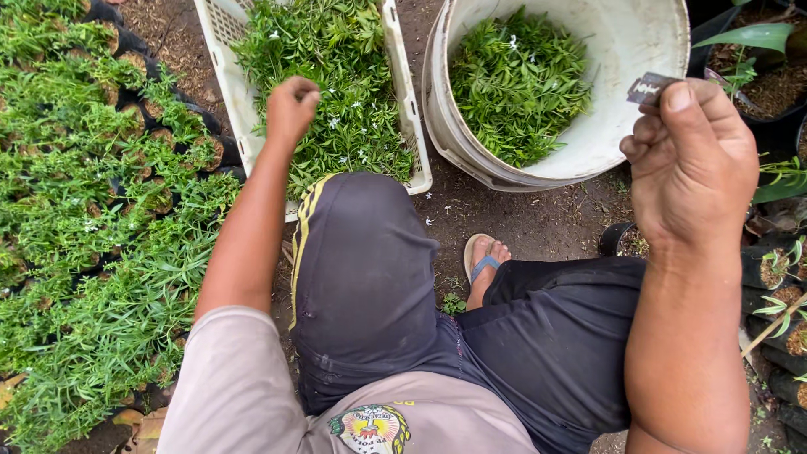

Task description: The person sits on the ground and uses a small knife to trim leaves from plant stems. The trimmed leaves are placed into a white bucket, while the stems are discarded. The person repeatedly picks up stems from a white basket, trims them, and sorts the parts.

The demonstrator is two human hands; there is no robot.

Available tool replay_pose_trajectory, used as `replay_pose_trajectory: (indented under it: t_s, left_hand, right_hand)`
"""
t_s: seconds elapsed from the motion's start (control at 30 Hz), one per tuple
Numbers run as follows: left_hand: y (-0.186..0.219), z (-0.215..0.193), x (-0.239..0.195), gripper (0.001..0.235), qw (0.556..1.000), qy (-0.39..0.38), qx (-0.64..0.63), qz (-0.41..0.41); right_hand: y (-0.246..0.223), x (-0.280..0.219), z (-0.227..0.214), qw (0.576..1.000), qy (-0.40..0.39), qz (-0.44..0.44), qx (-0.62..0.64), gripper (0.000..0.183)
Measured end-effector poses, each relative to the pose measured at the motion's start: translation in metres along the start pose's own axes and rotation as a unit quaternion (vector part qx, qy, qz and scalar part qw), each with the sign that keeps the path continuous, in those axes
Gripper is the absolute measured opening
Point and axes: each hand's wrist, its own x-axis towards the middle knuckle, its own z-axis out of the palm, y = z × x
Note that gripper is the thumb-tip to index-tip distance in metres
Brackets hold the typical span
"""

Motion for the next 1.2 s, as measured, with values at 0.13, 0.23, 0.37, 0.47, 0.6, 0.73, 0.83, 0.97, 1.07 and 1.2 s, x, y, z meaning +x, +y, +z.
replay_pose_trajectory:
  t_s: [0.13, 0.23, 0.37, 0.47, 0.6, 0.73, 0.83, 0.97, 1.07, 1.2]
  left_hand:
    - [-0.004, 0.041, -0.003, 0.026, 0.984, -0.068, 0.154, 0.054]
    - [0.001, 0.06, -0.007, 0.051, 0.965, -0.088, 0.221, 0.11]
    - [-0.01, 0.075, -0.003, 0.03, 0.971, -0.068, 0.199, 0.118]
    - [-0.019, 0.07, 0.002, 0.014, 0.999, -0.002, 0.014, 0.05]
    - [0.004, 0.03, 0.008, 0.018, 0.91, 0.036, -0.408, -0.068]
    - [0.074, -0.025, -0.013, 0.014, 0.761, -0.005, -0.644, -0.079]
    - [0.145, -0.042, -0.027, 0.012, 0.722, -0.053, -0.687, -0.06]
    - [0.232, -0.043, -0.044, 0.014, 0.692, -0.157, -0.704, -0.03]
    - [0.279, -0.032, -0.055, 0.014, 0.683, -0.208, -0.7, -0.021]
    - [0.313, -0.016, -0.066, 0.013, 0.675, -0.24, -0.696, -0.043]
  right_hand:
    - [0.004, -0.003, 0.001, 1.0, -0.006, 0.005, -0.027, 0.012]
    - [0.007, -0.006, -0.003, 0.999, -0.019, 0.01, -0.035, 0.01]
    - [0.006, -0.005, -0.008, 0.999, -0.012, 0.014, -0.043, 0.01]
    - [0.005, -0.003, -0.011, 0.999, -0.009, 0.015, -0.046, 0.009]
    - [0.006, 0.002, -0.01, 0.998, -0.021, 0.021, -0.052, 0.007]
    - [0.014, 0.007, 0.002, 0.996, -0.067, 0.038, -0.042, 0.011]
    - [0.021, 0.004, 0.02, 0.992, -0.105, 0.076, 0.0, 0.011]
    - [0.026, -0.01, 0.046, 0.976, -0.137, 0.127, 0.115, 0.02]
    - [0.024, -0.018, 0.056, 0.954, -0.179, 0.119, 0.207, 0.012]
    - [0.015, -0.025, 0.049, 0.952, -0.183, 0.098, 0.224, 0.016]
